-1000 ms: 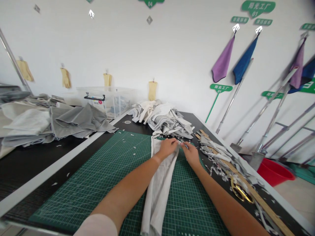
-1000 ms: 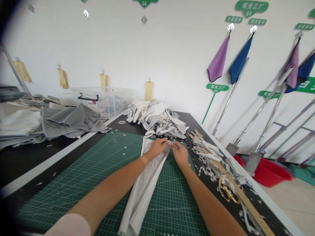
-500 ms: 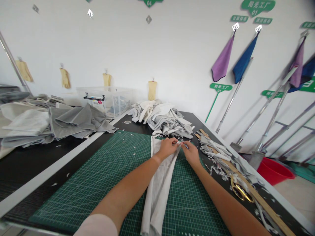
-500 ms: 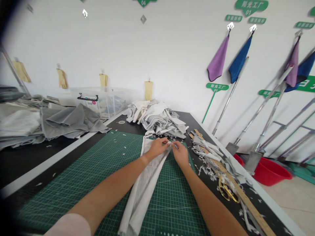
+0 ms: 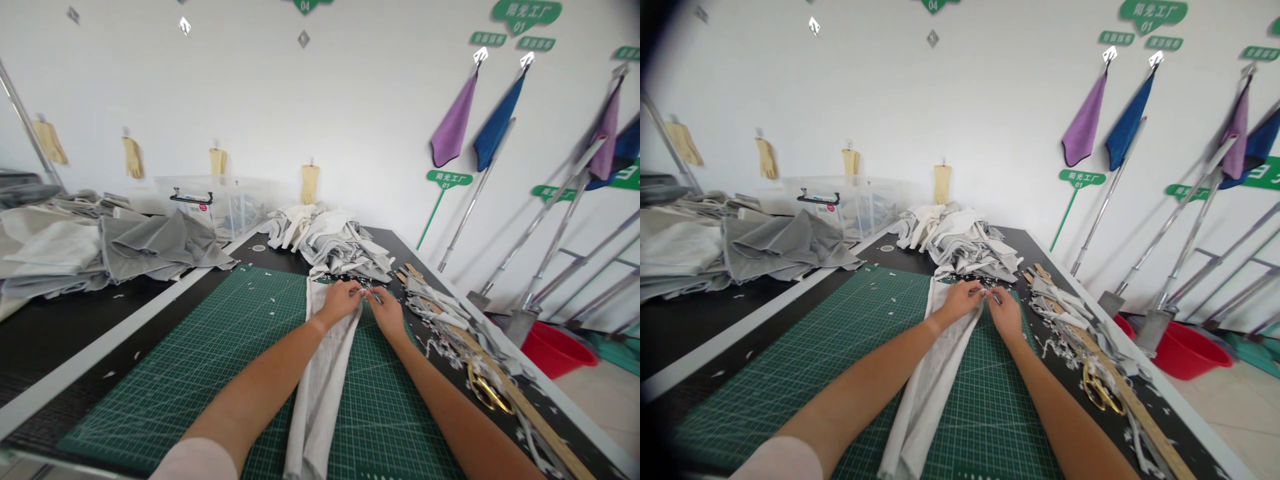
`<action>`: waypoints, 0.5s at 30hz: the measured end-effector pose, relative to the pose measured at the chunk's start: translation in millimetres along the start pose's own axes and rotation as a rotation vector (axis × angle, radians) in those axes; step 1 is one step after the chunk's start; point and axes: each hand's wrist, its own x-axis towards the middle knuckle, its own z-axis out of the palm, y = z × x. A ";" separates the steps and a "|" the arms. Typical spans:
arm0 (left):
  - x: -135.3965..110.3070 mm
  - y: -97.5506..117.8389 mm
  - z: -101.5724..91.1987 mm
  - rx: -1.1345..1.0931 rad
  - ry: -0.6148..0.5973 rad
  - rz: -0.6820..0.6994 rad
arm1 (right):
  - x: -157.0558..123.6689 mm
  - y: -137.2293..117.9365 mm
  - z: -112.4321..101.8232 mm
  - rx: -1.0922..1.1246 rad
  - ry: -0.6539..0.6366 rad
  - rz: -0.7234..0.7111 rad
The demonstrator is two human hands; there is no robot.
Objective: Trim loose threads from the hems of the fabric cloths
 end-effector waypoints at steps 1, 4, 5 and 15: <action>-0.1 -0.2 -0.5 -0.008 -0.004 -0.006 | 0.3 0.7 0.3 0.003 0.002 -0.004; -0.5 -0.5 -1.9 -0.039 -0.004 -0.017 | 1.1 2.9 1.2 0.002 -0.002 -0.005; -0.5 -0.6 -2.1 -0.051 0.002 -0.020 | 1.4 3.5 1.4 0.001 -0.006 -0.005; 3.9 -12.3 4.5 -0.241 0.010 -0.093 | 7.5 12.4 5.3 0.024 -0.100 0.021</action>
